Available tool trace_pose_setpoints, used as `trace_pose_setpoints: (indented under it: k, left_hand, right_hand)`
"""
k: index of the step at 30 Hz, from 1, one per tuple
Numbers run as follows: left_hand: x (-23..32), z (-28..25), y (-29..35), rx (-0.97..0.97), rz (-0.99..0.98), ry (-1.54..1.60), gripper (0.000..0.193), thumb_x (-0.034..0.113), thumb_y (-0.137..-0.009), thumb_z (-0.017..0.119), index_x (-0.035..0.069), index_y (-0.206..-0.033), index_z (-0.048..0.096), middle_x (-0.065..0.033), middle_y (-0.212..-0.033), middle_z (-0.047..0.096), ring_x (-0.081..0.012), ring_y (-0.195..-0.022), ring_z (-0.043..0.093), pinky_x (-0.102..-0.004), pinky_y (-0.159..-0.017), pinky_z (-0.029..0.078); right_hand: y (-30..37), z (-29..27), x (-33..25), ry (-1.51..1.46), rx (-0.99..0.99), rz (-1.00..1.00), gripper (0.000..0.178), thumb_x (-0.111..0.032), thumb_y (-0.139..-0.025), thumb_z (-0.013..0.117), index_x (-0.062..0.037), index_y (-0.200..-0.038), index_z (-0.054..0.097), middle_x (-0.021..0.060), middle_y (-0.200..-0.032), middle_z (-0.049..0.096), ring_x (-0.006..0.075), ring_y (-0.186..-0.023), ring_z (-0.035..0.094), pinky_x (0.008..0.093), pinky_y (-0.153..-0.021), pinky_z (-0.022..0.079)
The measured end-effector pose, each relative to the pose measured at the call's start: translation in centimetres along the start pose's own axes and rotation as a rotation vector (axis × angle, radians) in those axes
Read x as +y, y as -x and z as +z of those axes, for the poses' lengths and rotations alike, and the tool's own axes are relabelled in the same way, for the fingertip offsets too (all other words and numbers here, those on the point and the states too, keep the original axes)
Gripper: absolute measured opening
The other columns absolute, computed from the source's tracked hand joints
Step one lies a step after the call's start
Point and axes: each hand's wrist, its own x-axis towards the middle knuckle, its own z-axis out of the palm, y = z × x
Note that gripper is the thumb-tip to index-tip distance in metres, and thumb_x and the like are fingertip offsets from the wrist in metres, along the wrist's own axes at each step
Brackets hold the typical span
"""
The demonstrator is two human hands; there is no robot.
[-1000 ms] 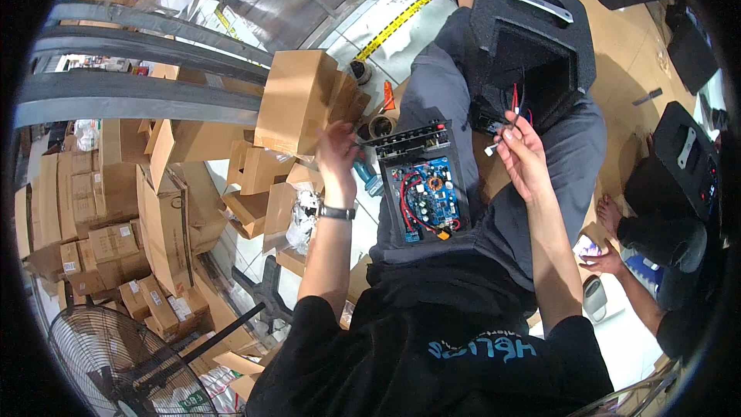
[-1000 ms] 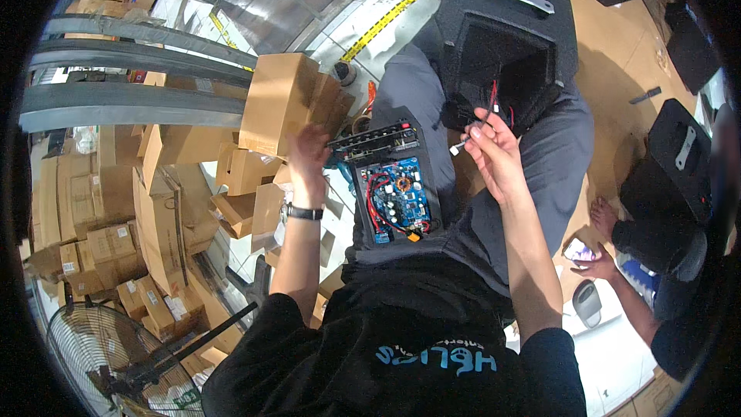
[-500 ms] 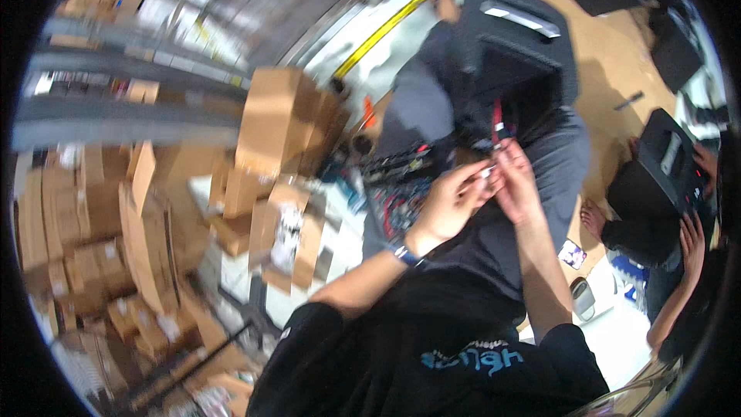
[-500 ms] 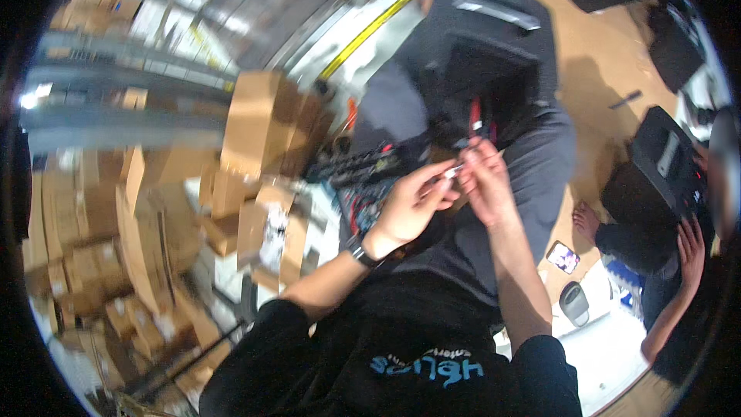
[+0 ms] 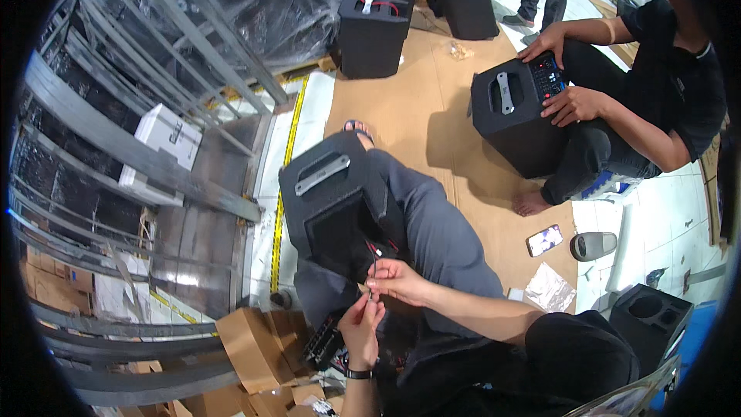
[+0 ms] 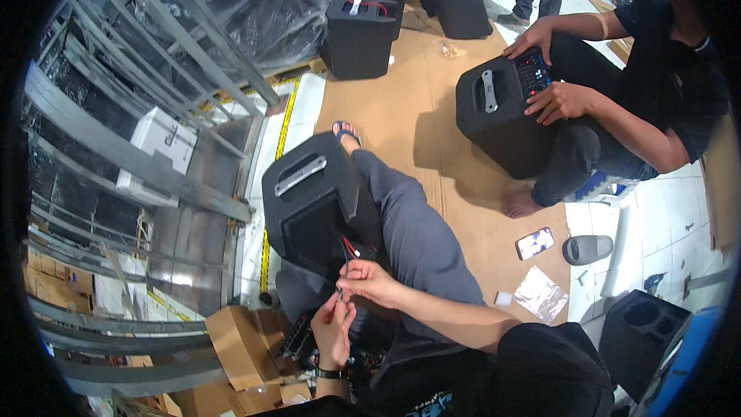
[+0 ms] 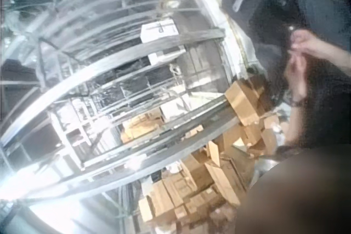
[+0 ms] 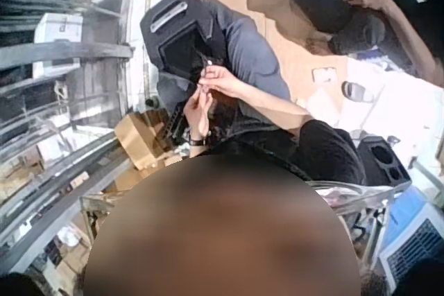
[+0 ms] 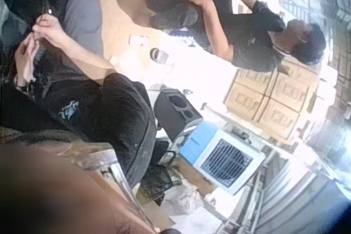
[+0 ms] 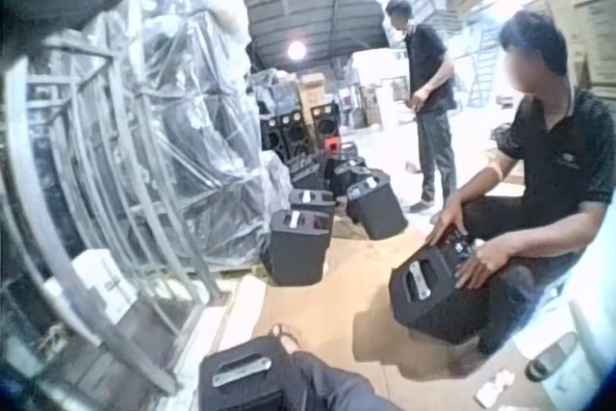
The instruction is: The person unpacks a circuit board from a plastic bag, connects wires to the board, and uses a lighter to heat-shrink tubing on the connections. The person then places the board into a black enclosure and secures it.
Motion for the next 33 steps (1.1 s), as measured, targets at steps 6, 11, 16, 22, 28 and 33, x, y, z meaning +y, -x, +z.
trace_pose_setpoints:
  k: [6, 11, 16, 22, 28, 33]
  left_hand:
    - [-0.1, -0.3, -1.5, 0.021, 0.19, -0.181, 0.035, 0.001, -0.091, 0.08, -0.007, -0.124, 0.072, -0.0111, -0.112, 0.076, -0.0152, -0.096, 0.072, -0.0276, -0.087, 0.058]
    - [0.2, -0.3, -2.6, 0.101, 0.333, -0.376, 0.034, -0.001, -0.089, 0.082, -0.009, -0.122, 0.073, -0.0113, -0.105, 0.077, -0.0139, -0.092, 0.071, -0.0274, -0.085, 0.057]
    - [0.5, 0.2, -3.5, 0.105, 0.275, -0.41, 0.033, -0.001, -0.093, 0.078, -0.012, -0.123, 0.07, -0.0127, -0.105, 0.077, -0.0143, -0.09, 0.071, -0.0263, -0.081, 0.057]
    - [0.8, 1.0, -4.0, 0.121, 0.301, -0.454, 0.029, 0.004, -0.098, 0.074, -0.012, -0.122, 0.071, -0.0107, -0.103, 0.076, -0.0145, -0.09, 0.071, -0.0251, -0.079, 0.058]
    - [1.0, 0.9, -4.5, 0.11, 0.386, -0.533, 0.022, 0.004, -0.098, 0.074, -0.011, -0.114, 0.074, -0.0117, -0.1, 0.077, -0.0149, -0.087, 0.072, -0.0253, -0.078, 0.058]
    - [1.3, 0.8, -4.6, 0.103, 0.344, -0.536, 0.019, 0.003, -0.098, 0.073, -0.009, -0.113, 0.074, -0.0106, -0.099, 0.077, -0.0136, -0.086, 0.072, -0.0267, -0.078, 0.059]
  right_hand:
    - [-0.5, -0.1, -0.3, 0.065, 0.025, -0.03, 0.021, -0.005, -0.098, 0.076, -0.0042, -0.113, 0.061, 0.0076, -0.097, 0.076, 0.0156, -0.087, 0.075, 0.0294, -0.079, 0.061]
    - [-0.5, -0.1, 0.1, 0.229, 0.111, -0.034, 0.024, -0.015, -0.095, 0.081, -0.005, -0.105, 0.061, 0.0048, -0.092, 0.074, 0.0127, -0.084, 0.074, 0.0265, -0.076, 0.059]
    - [-0.7, -0.8, 0.2, 0.195, 0.093, -0.084, 0.023, -0.014, -0.094, 0.082, -0.0055, -0.102, 0.062, 0.0043, -0.088, 0.074, 0.0119, -0.083, 0.073, 0.0261, -0.073, 0.059]
    - [-0.6, -1.1, -0.3, 0.198, 0.087, -0.114, 0.021, -0.012, -0.095, 0.081, -0.0042, -0.102, 0.062, 0.0038, -0.09, 0.074, 0.011, -0.086, 0.072, 0.0258, -0.076, 0.059]
    - [-0.3, -0.8, -0.8, 0.259, 0.083, -0.087, 0.016, -0.012, -0.098, 0.078, -0.0036, -0.097, 0.064, 0.0062, -0.092, 0.074, 0.0126, -0.086, 0.072, 0.029, -0.078, 0.059]
    - [-0.3, -1.3, -0.9, 0.148, 0.03, -0.038, 0.015, -0.012, -0.099, 0.076, -0.0067, -0.104, 0.063, 0.0055, -0.098, 0.075, 0.0142, -0.091, 0.073, 0.0296, -0.083, 0.06]
